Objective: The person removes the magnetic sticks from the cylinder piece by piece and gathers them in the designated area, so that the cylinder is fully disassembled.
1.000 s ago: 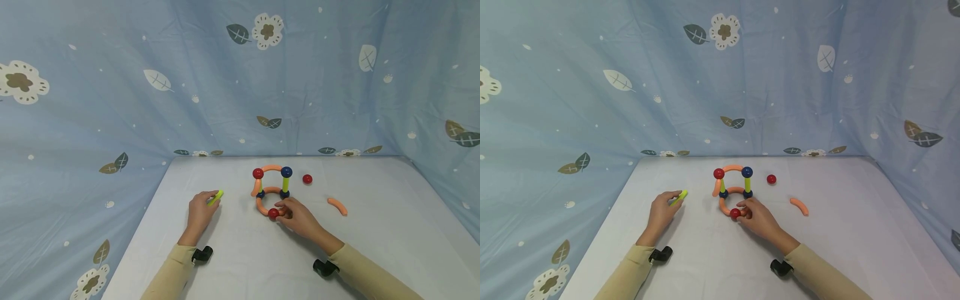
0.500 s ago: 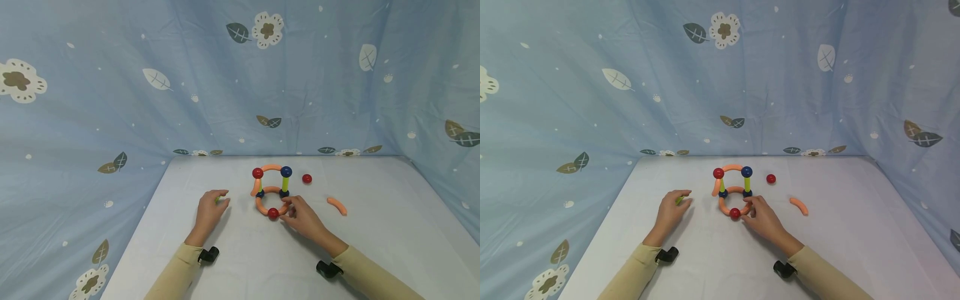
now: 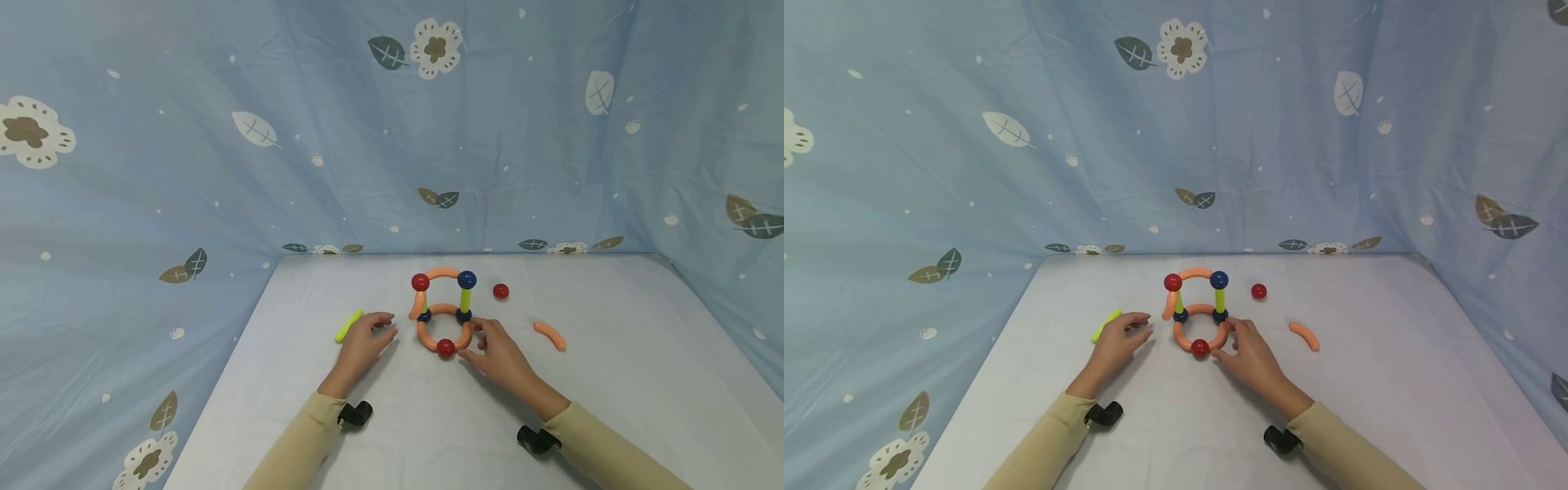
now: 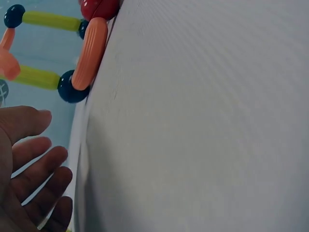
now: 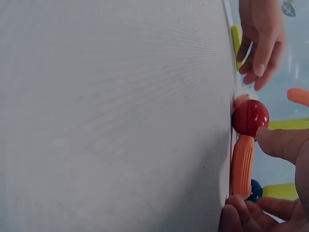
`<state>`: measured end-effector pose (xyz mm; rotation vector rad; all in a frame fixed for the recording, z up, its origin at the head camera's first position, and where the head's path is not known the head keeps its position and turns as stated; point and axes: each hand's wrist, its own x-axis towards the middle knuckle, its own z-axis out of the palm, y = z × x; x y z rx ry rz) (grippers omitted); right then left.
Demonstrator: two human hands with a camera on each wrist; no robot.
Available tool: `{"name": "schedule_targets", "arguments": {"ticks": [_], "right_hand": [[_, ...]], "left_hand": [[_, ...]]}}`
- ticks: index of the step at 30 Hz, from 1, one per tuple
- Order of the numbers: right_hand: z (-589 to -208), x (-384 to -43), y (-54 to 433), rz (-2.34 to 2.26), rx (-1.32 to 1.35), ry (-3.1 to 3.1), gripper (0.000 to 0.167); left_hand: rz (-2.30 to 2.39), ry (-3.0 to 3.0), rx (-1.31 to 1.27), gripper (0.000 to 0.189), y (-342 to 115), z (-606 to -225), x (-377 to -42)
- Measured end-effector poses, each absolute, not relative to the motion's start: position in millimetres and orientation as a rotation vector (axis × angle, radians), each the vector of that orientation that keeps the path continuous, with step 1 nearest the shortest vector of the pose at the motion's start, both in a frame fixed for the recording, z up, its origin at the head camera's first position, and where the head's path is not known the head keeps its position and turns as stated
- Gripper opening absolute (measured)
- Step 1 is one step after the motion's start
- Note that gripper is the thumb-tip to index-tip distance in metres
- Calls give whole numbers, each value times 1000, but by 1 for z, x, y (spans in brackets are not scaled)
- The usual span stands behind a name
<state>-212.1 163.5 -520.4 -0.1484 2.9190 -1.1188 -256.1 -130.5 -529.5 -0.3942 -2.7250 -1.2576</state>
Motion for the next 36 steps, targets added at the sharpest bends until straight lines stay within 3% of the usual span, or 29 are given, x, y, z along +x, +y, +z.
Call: {"name": "schedule_targets", "arguments": {"ticks": [13, 20, 36], "right_hand": [[-521, -216, 162, -1037, -171, 2922, 85], [-521, -217, 160, -1003, -183, 2925, 86], [-518, -219, 160, -1010, -164, 2903, 86]], "left_hand": [[-1229, -2859, -423, 38, -107, -531, -272], [-1205, -2901, -492, 44, -101, -528, -277], [-1172, -2942, -520, 38, -98, -528, -276]]}}
